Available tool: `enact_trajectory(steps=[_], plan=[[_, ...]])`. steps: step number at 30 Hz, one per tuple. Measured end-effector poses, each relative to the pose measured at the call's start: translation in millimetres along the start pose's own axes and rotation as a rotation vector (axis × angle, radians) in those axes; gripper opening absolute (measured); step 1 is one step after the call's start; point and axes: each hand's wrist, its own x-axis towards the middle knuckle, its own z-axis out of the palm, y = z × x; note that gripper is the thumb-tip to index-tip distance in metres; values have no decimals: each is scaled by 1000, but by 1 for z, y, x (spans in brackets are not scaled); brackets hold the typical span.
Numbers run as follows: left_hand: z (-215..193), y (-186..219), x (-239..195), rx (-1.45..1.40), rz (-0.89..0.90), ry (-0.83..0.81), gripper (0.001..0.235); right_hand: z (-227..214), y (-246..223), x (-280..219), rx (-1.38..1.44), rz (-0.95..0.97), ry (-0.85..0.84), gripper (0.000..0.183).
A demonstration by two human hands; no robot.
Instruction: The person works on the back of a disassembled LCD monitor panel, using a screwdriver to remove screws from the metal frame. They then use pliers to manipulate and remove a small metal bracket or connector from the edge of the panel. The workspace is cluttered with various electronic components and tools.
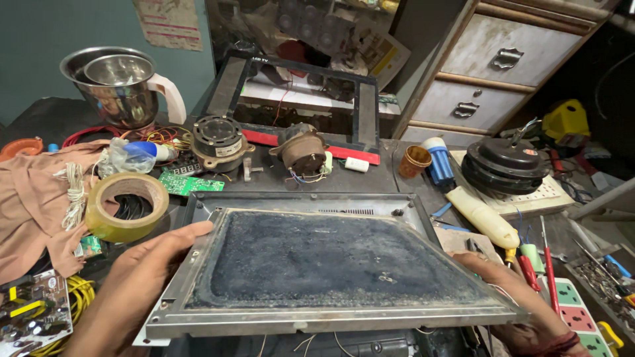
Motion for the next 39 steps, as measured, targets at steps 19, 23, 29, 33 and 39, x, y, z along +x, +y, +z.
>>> enact_trajectory(steps=[19, 23, 29, 33, 39], plan=[[-53, -52, 42, -57, 375, -452, 81, 2, -16, -17, 923, 439, 208, 33], [-46, -50, 38, -127, 416, -420, 66, 1, -16, -15, 1201, -119, -153, 19], [-23, -40, 16, 488, 670, -6, 48, -11, -19, -13, 1062, 339, 190, 28], [0, -17, 0, 535, 596, 145, 37, -16, -23, -17, 980, 555, 398, 35], [12, 5, -27, 664, 571, 269, 36, -19, -23, -16, 954, 357, 178, 25]])
